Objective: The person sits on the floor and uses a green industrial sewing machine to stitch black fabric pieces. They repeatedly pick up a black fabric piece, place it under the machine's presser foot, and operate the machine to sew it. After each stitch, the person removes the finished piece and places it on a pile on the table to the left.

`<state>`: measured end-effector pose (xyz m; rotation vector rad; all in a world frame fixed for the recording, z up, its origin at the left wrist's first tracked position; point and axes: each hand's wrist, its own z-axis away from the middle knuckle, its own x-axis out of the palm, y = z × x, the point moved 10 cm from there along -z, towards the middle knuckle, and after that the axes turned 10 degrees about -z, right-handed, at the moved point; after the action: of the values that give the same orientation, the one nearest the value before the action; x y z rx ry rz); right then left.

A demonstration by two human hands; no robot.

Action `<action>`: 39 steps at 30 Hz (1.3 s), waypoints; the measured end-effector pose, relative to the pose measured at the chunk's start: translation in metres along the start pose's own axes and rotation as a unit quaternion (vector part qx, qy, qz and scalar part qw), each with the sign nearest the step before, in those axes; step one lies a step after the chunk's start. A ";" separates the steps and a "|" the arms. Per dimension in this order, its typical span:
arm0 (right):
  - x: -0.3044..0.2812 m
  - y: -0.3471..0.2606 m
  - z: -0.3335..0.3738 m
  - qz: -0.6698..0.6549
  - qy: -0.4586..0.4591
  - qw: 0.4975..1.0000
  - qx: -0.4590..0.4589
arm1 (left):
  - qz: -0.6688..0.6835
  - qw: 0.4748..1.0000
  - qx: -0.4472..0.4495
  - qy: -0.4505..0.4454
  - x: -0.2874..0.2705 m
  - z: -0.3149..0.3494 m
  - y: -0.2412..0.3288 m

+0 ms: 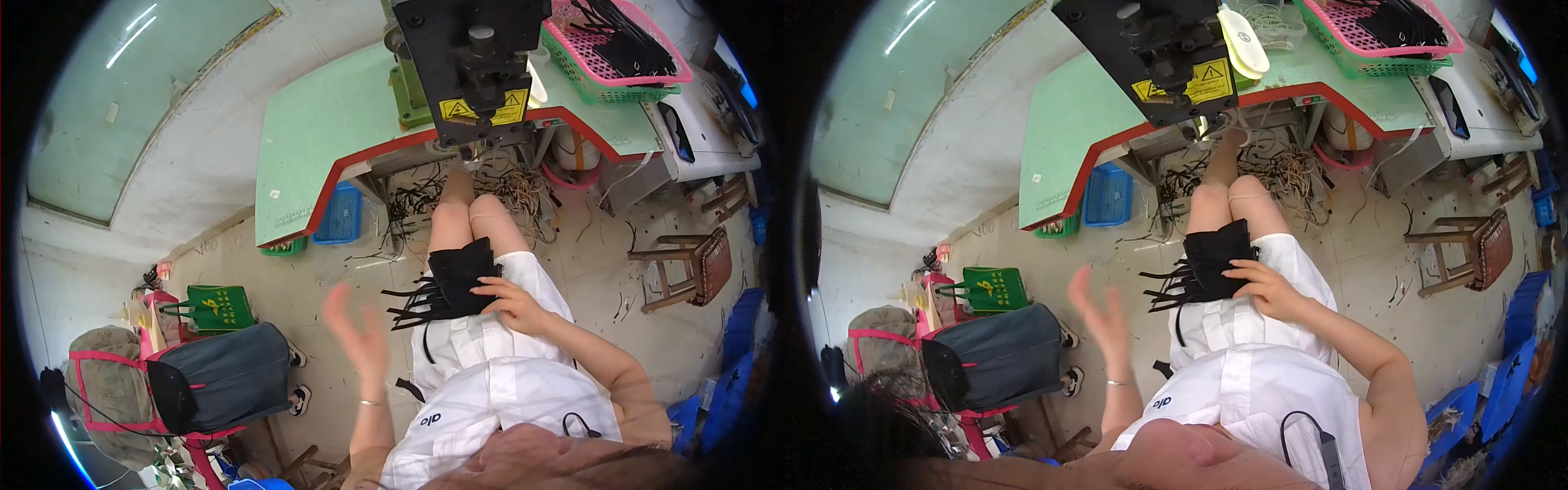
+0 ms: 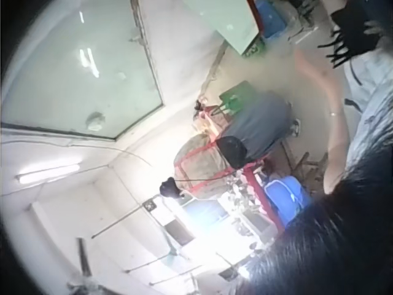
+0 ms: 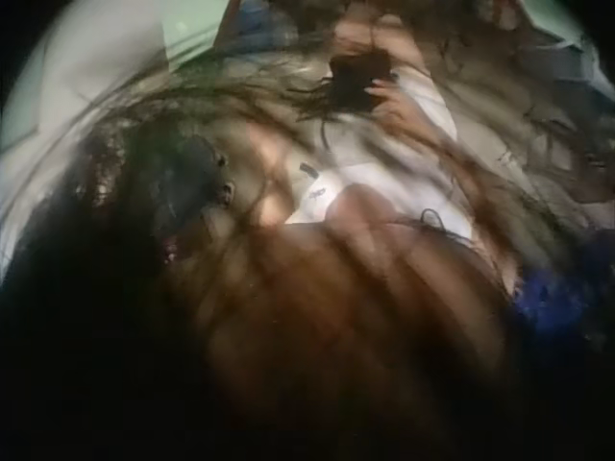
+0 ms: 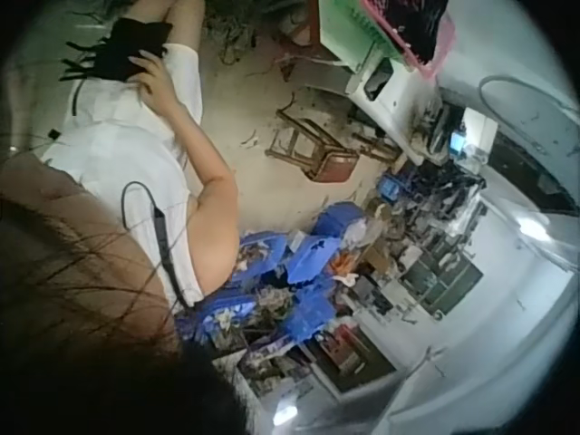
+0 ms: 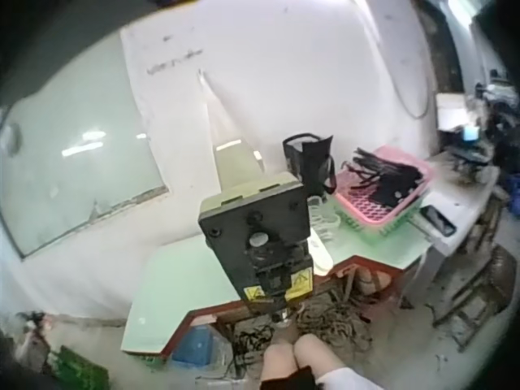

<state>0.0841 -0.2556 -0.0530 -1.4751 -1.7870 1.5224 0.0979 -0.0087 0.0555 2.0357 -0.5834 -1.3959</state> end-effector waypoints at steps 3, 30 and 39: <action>-0.033 -0.003 0.012 -0.014 0.124 0.989 0.075 | -0.052 0.952 0.201 -0.225 0.123 0.042 0.059; -0.149 -0.029 -0.069 -0.333 0.133 0.876 0.323 | 0.384 0.894 0.022 -0.232 0.157 -0.055 0.147; -0.185 -0.039 -0.083 -0.240 0.156 0.909 0.303 | 0.403 0.879 -0.036 -0.253 0.172 -0.077 0.129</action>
<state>0.2033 -0.3694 0.0717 -0.8318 -1.2045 1.3169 0.2272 -0.1966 0.0495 1.0930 -1.3824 -1.3467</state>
